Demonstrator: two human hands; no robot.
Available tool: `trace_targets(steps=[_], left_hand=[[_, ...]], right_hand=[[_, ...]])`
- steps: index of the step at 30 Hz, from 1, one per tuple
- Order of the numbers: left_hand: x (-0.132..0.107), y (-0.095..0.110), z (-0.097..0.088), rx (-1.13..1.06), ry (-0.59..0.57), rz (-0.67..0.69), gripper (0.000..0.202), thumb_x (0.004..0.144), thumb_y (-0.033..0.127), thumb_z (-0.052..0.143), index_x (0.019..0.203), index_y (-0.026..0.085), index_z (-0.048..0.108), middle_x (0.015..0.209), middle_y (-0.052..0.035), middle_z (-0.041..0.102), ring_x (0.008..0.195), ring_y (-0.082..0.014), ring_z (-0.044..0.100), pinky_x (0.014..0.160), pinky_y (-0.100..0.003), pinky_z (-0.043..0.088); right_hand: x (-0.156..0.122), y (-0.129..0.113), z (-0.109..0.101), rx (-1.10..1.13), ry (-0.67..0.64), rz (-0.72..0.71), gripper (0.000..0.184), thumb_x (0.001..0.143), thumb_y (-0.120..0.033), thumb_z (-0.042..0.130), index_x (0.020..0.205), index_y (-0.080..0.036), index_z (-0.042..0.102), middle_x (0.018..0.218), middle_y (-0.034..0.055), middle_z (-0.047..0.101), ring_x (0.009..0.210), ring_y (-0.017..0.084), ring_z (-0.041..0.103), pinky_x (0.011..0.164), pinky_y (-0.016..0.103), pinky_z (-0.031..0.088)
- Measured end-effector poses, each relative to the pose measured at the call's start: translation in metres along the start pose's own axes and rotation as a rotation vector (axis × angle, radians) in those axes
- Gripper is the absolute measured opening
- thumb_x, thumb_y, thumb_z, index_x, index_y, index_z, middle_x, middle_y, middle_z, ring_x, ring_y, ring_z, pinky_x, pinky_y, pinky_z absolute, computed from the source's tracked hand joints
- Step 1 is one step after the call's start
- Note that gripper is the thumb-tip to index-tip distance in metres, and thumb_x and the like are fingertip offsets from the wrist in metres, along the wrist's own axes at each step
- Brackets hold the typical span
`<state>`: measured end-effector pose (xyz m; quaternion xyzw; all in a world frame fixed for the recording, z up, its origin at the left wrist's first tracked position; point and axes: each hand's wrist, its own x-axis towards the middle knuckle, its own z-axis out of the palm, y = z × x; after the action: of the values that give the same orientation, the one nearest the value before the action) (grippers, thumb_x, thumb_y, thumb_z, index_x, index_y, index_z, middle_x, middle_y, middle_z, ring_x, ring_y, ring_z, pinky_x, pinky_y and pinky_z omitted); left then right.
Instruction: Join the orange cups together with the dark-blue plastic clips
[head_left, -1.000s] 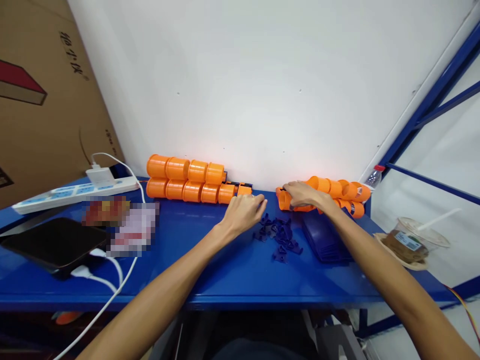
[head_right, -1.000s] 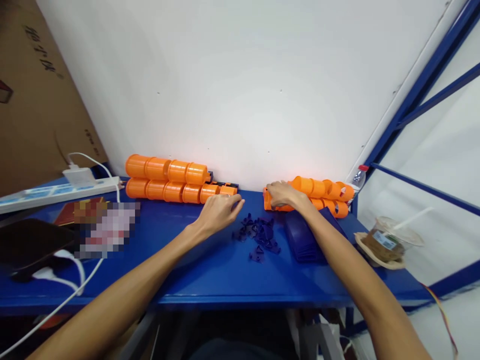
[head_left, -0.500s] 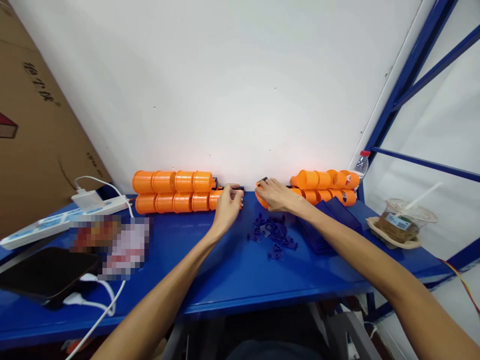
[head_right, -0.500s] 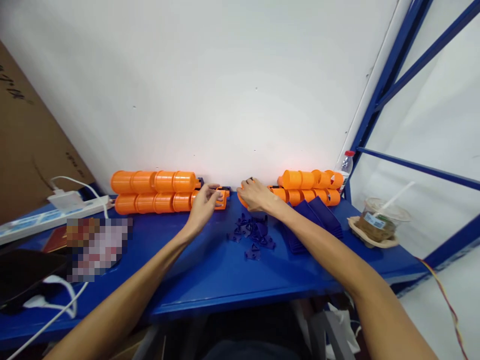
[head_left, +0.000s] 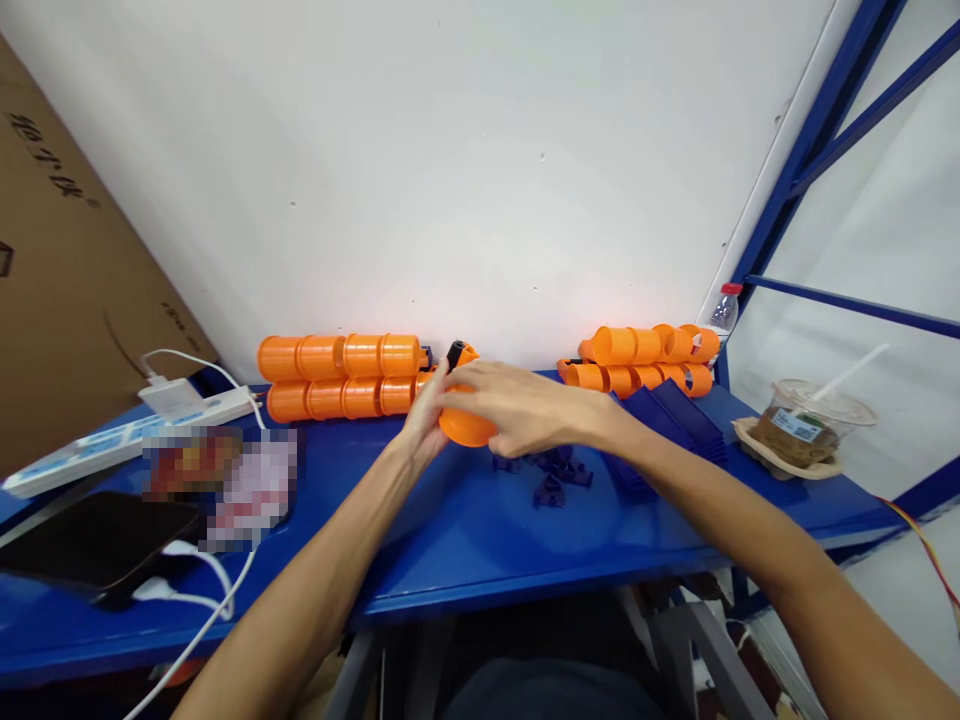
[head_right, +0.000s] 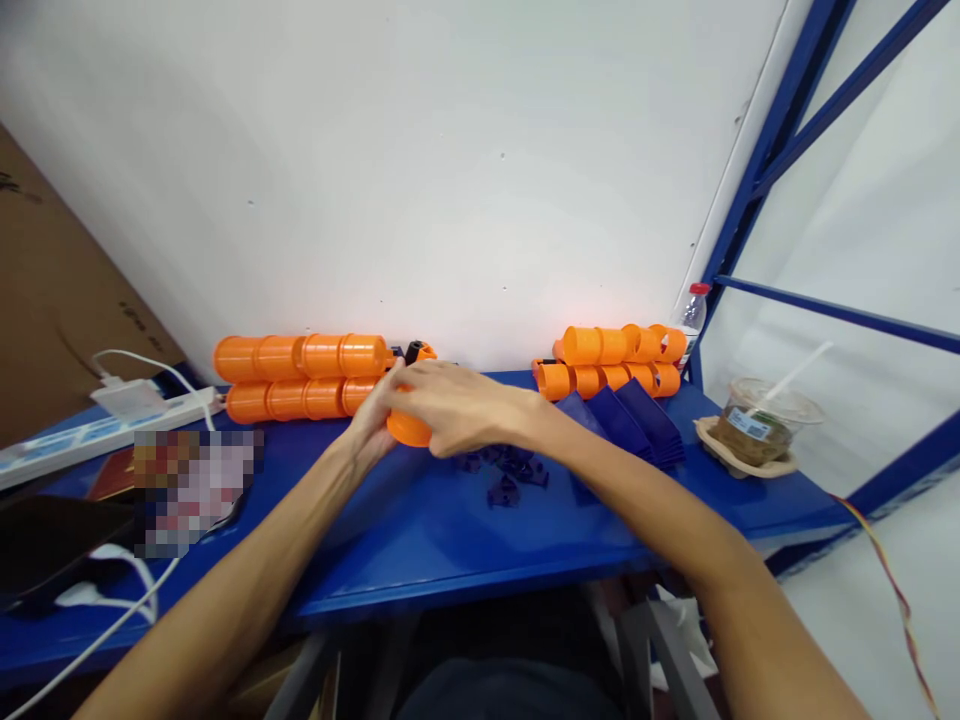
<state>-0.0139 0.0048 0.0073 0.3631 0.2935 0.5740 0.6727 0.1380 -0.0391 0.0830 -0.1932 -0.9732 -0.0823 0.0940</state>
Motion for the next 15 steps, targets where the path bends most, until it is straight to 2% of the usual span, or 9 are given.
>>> trace_targets(steps=[2, 4, 5, 6, 8, 10, 12, 15], left_hand=[[0.0, 0.003, 0.003, -0.057, 0.066, -0.042, 0.047, 0.109, 0.041, 0.033, 0.098, 0.013, 0.069, 0.076, -0.0077, 0.072, 0.072, -0.0176, 0.073, 0.067, -0.027, 0.06], [-0.002, 0.007, 0.007, -0.114, 0.153, -0.094, 0.05, 0.108, 0.046, 0.034, 0.099, 0.012, 0.069, 0.078, -0.0093, 0.073, 0.066, -0.0169, 0.071, 0.065, -0.027, 0.06], [-0.003, 0.01, 0.009, -0.136, 0.182, -0.113, 0.051, 0.107, 0.048, 0.035, 0.099, 0.011, 0.069, 0.079, -0.0101, 0.074, 0.065, -0.0171, 0.071, 0.064, -0.028, 0.06], [-0.005, 0.013, 0.011, -0.151, 0.2, -0.12, 0.051, 0.107, 0.05, 0.037, 0.099, 0.011, 0.069, 0.079, -0.0104, 0.074, 0.065, -0.0174, 0.071, 0.063, -0.028, 0.06], [-0.009, 0.02, 0.012, -0.171, 0.22, -0.095, 0.048, 0.106, 0.05, 0.039, 0.098, 0.012, 0.069, 0.078, -0.0096, 0.073, 0.065, -0.0182, 0.071, 0.062, -0.029, 0.06], [-0.012, 0.029, 0.01, -0.188, 0.234, -0.028, 0.046, 0.106, 0.048, 0.039, 0.097, 0.013, 0.068, 0.077, -0.0086, 0.073, 0.065, -0.0185, 0.071, 0.063, -0.029, 0.06], [-0.013, 0.037, 0.006, -0.22, 0.255, 0.053, 0.045, 0.106, 0.047, 0.039, 0.099, 0.013, 0.069, 0.079, -0.0086, 0.074, 0.067, -0.0189, 0.072, 0.066, -0.031, 0.061], [-0.012, 0.046, -0.001, -0.256, 0.285, 0.157, 0.045, 0.105, 0.048, 0.041, 0.105, 0.013, 0.07, 0.079, -0.0082, 0.074, 0.071, -0.0189, 0.072, 0.069, -0.031, 0.062]], right_hand=[[-0.012, 0.016, -0.006, 0.209, 0.169, 0.093, 0.05, 0.078, -0.01, 0.063, 0.126, -0.023, 0.064, 0.135, 0.0093, 0.063, 0.122, 0.026, 0.059, 0.102, 0.043, 0.048], [-0.026, 0.03, -0.008, 0.299, 0.24, 0.303, 0.029, 0.082, -0.015, 0.064, 0.11, -0.021, 0.07, 0.113, 0.0062, 0.071, 0.101, 0.023, 0.066, 0.087, 0.037, 0.051], [-0.033, 0.037, -0.007, 0.296, 0.191, 0.421, 0.017, 0.083, -0.018, 0.066, 0.098, -0.02, 0.071, 0.098, 0.0048, 0.072, 0.088, 0.021, 0.066, 0.079, 0.034, 0.05], [-0.04, 0.042, -0.003, 0.275, 0.085, 0.526, 0.006, 0.083, -0.02, 0.069, 0.088, -0.019, 0.07, 0.085, 0.0035, 0.07, 0.077, 0.02, 0.064, 0.071, 0.032, 0.048], [-0.051, 0.049, 0.008, 0.219, -0.186, 0.665, 0.012, 0.081, -0.027, 0.077, 0.077, -0.019, 0.068, 0.071, 0.0026, 0.065, 0.066, 0.018, 0.061, 0.062, 0.029, 0.042], [-0.059, 0.052, 0.023, 0.179, -0.389, 0.733, 0.02, 0.078, -0.033, 0.083, 0.076, -0.019, 0.069, 0.071, 0.0038, 0.065, 0.064, 0.019, 0.061, 0.058, 0.029, 0.039], [-0.063, 0.052, 0.035, 0.162, -0.471, 0.78, 0.023, 0.077, -0.036, 0.085, 0.078, -0.019, 0.07, 0.073, 0.0049, 0.066, 0.064, 0.02, 0.062, 0.056, 0.029, 0.039], [-0.065, 0.053, 0.044, 0.177, -0.477, 0.778, 0.023, 0.076, -0.035, 0.086, 0.076, -0.019, 0.069, 0.073, 0.0043, 0.066, 0.065, 0.02, 0.062, 0.056, 0.029, 0.039]])
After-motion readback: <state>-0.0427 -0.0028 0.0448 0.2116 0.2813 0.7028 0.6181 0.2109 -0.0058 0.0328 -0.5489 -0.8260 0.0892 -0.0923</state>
